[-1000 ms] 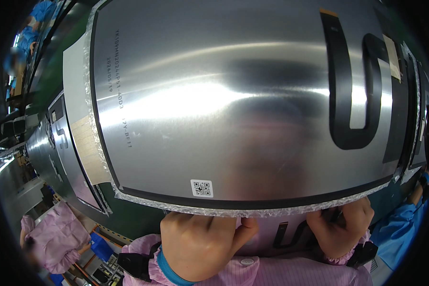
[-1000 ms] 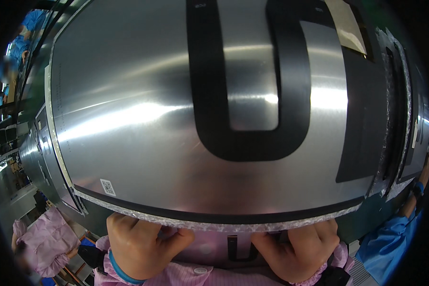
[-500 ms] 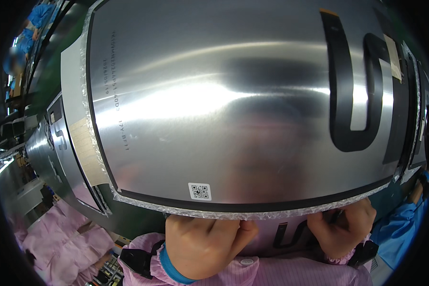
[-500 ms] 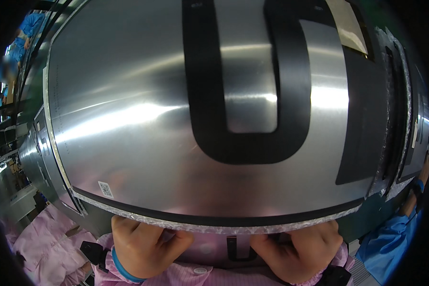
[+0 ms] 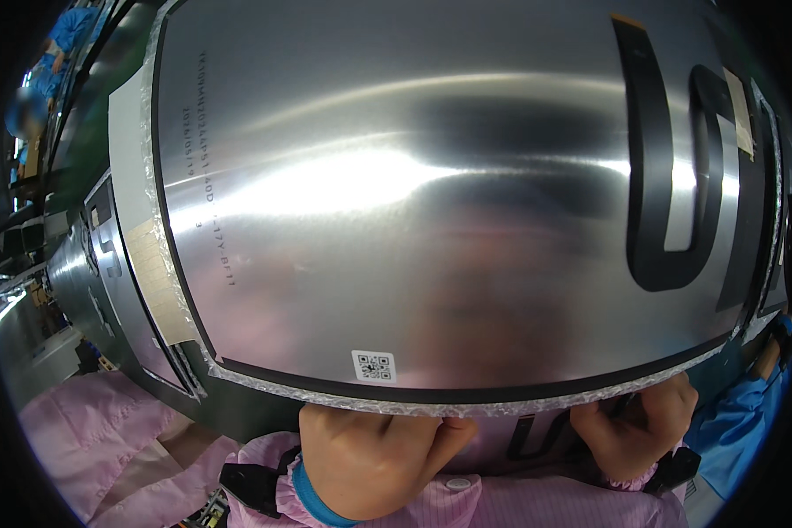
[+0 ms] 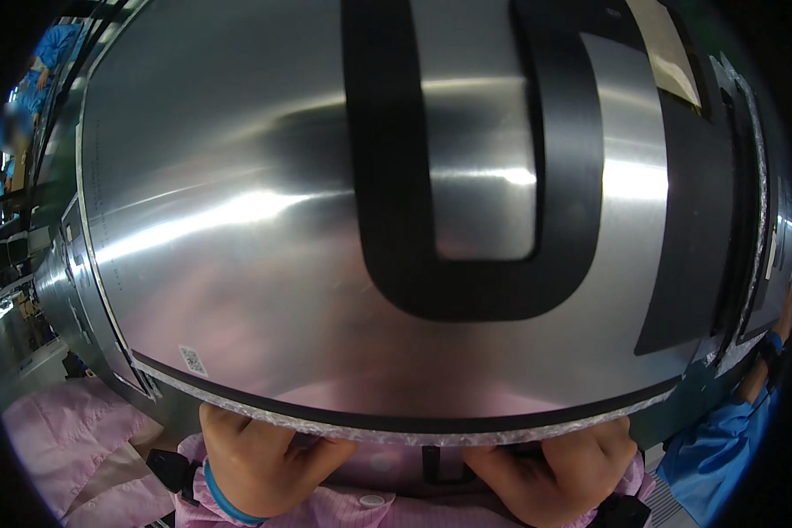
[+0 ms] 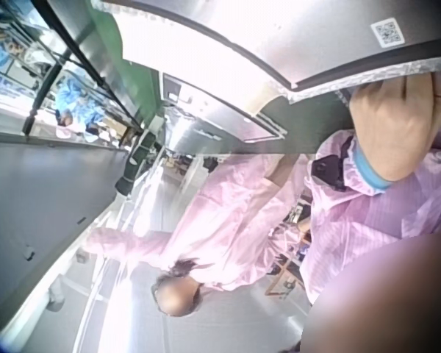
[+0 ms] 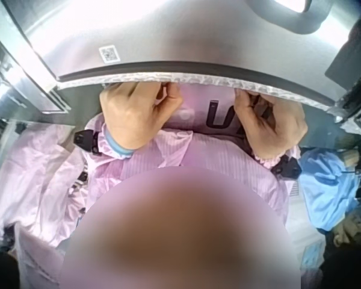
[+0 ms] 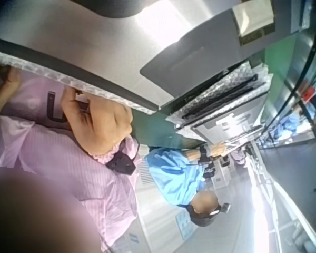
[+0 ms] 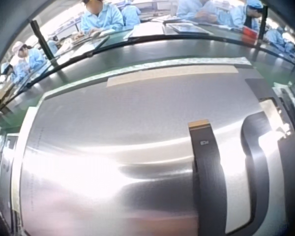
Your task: Manually applying a piece of protective film or component to a large electronic panel on a factory assembly line.
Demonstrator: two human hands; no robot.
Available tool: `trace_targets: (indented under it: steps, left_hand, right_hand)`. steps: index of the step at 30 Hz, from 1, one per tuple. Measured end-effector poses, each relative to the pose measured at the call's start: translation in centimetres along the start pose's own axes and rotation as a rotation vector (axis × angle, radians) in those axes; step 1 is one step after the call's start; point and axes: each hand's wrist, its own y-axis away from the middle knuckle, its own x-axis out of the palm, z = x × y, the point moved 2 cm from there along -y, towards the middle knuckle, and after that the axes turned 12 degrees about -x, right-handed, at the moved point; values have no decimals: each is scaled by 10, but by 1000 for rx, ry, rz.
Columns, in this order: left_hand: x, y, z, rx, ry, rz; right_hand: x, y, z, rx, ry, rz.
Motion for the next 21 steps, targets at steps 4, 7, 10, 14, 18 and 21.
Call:
trace_targets:
  steps: [4, 7, 10, 14, 18, 21]
  left_hand:
    - [2, -1, -1, -2, 25, -5]
    - [0, -3, -5, -27, -3, 12]
    - [-7, -7, -11, -28, -15, 20]
    - [0, -5, -3, -352, 164, 100]
    - [-6, -9, -18, -679, 332, 206]
    - [0, -3, -2, 1, -32, -38]
  right_hand:
    - [-4, -1, 0, 31, -17, 43]
    - [-3, -2, 1, 27, -19, 62]
    - [-1, -1, 1, 19, -12, 29]
    - [-1, -2, 1, 29, -22, 46]
    - [-1, -1, 0, 52, 2, 55]
    - [-2, -3, 3, 58, -14, 57]
